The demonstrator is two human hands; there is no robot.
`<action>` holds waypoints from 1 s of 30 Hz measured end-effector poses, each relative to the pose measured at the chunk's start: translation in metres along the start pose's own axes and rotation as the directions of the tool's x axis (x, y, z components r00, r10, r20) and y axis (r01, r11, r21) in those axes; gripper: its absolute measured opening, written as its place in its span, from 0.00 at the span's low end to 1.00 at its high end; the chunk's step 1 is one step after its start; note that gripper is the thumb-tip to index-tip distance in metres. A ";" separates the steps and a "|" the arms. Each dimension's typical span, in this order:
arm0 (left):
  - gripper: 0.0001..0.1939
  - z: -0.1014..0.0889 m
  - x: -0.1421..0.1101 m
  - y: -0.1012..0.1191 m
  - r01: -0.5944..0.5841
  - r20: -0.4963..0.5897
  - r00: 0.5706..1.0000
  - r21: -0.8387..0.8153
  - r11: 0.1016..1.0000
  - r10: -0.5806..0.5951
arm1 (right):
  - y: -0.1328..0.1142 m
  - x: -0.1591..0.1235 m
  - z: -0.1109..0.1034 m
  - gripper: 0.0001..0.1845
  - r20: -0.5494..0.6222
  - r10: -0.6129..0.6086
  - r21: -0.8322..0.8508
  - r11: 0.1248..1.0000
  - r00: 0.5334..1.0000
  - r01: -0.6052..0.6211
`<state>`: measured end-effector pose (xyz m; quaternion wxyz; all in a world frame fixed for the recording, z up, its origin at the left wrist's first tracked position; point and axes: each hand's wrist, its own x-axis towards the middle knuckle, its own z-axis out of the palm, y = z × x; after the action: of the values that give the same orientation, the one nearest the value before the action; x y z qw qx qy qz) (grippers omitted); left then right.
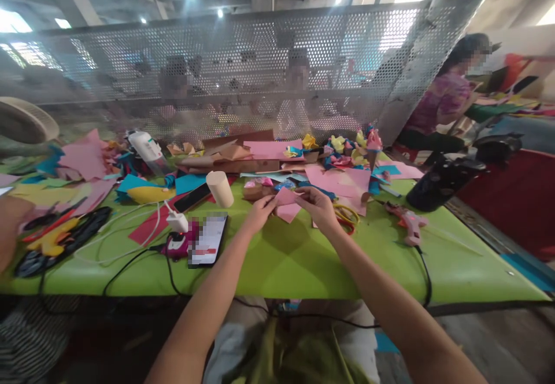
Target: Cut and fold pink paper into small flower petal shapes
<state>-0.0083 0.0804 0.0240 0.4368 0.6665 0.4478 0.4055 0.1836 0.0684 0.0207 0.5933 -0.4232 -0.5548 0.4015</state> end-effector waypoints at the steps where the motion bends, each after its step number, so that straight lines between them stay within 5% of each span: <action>1: 0.22 -0.001 0.000 -0.001 0.002 0.001 1.000 -0.005 1.000 -0.002 | 0.002 0.000 0.000 0.17 0.004 0.002 -0.001 1.000 1.000 -0.002; 10: 0.11 -0.003 -0.003 0.007 -0.063 -0.039 0.997 0.055 0.997 0.065 | 0.005 -0.001 0.001 0.15 0.124 0.008 -0.072 0.997 0.992 0.000; 18: 0.15 -0.002 -0.005 0.012 -0.026 -0.018 1.000 -0.068 0.997 0.025 | 0.005 -0.001 0.003 0.14 0.111 0.026 -0.146 0.989 0.994 -0.009; 24: 0.14 -0.014 0.003 0.000 -0.030 -0.246 0.969 -0.111 0.993 0.002 | 0.005 0.003 -0.007 0.17 0.091 0.078 -0.204 0.977 0.993 -0.059; 27: 0.14 -0.023 0.009 -0.006 -0.051 -0.400 0.917 -0.133 0.990 -0.007 | 0.002 0.003 -0.014 0.16 0.172 0.129 -0.241 0.967 0.977 -0.085; 30: 0.15 -0.026 0.011 -0.005 -0.069 -0.435 0.900 -0.150 0.986 -0.004 | -0.001 0.002 -0.015 0.15 0.245 0.160 -0.277 0.957 0.956 -0.089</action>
<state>-0.0305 0.0974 0.0281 0.3718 0.5293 0.4882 0.5859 0.1988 0.0688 0.0216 0.4257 -0.4749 -0.6495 0.4141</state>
